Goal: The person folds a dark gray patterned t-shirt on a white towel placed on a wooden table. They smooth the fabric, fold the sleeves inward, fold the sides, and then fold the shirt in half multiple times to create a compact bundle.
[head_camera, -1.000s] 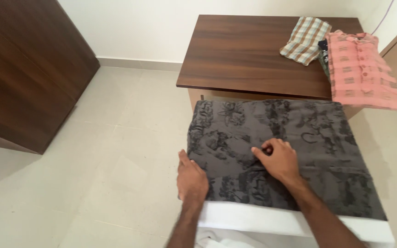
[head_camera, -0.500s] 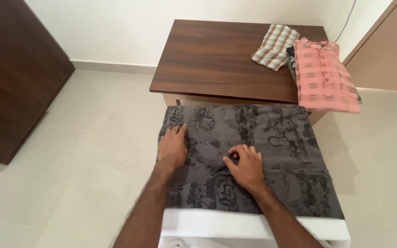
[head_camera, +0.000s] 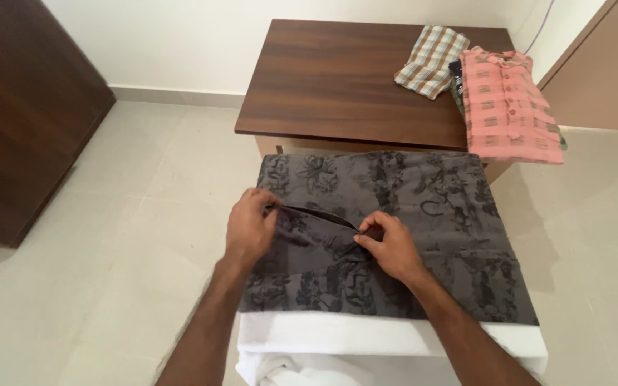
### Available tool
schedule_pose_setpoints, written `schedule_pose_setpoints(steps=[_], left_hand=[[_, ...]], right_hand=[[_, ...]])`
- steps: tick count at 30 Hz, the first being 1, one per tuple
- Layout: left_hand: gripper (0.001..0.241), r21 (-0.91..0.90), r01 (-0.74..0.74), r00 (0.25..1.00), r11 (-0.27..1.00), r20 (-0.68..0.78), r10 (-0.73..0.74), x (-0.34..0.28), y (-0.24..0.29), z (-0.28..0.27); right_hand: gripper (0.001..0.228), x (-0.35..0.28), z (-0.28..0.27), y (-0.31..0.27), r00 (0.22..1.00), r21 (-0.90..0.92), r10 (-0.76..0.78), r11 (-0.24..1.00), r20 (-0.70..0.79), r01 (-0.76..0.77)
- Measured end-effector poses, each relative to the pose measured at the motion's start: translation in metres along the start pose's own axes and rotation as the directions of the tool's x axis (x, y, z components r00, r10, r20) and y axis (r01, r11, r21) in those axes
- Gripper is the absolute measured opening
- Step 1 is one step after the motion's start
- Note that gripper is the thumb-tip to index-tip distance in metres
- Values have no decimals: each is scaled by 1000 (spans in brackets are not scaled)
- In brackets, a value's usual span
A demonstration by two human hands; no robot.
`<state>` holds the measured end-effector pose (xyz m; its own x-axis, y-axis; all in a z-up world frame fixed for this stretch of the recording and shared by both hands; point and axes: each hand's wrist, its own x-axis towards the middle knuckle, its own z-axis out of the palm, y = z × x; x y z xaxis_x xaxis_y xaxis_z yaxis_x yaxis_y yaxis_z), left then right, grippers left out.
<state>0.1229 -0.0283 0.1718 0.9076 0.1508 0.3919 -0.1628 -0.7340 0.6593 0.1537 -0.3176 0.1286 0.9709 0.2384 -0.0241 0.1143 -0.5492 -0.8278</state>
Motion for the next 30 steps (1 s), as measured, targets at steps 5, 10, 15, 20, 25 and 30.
schedule_pose_setpoints(steps=[5, 10, 15, 20, 25, 30], left_hand=[[19, -142, 343, 935, 929, 143, -323, -48, 11, -35], [22, -118, 251, 967, 961, 71, -244, -98, 9, -51], [23, -23, 261, 964, 965, 56, -259, -126, 14, -57], [22, 157, 169, 972, 973, 136, -191, -143, 11, -56], [26, 188, 171, 968, 967, 152, -201, -142, 25, -64], [31, 197, 4, 983, 980, 181, -40, -128, 15, -11]], right_hand=[[18, -41, -2, -32, 968, -74, -249, 967, -43, 245], [20, -73, 3, -35, 842, -262, -539, 812, 7, 521], [20, -88, 7, -36, 775, -352, -624, 707, 96, 613], [20, -92, 17, -18, 761, -404, -633, 665, 141, 628], [22, -101, 20, -19, 865, -456, -487, 748, 119, 483], [37, -104, 47, -17, 883, -495, -460, 748, 93, 442]])
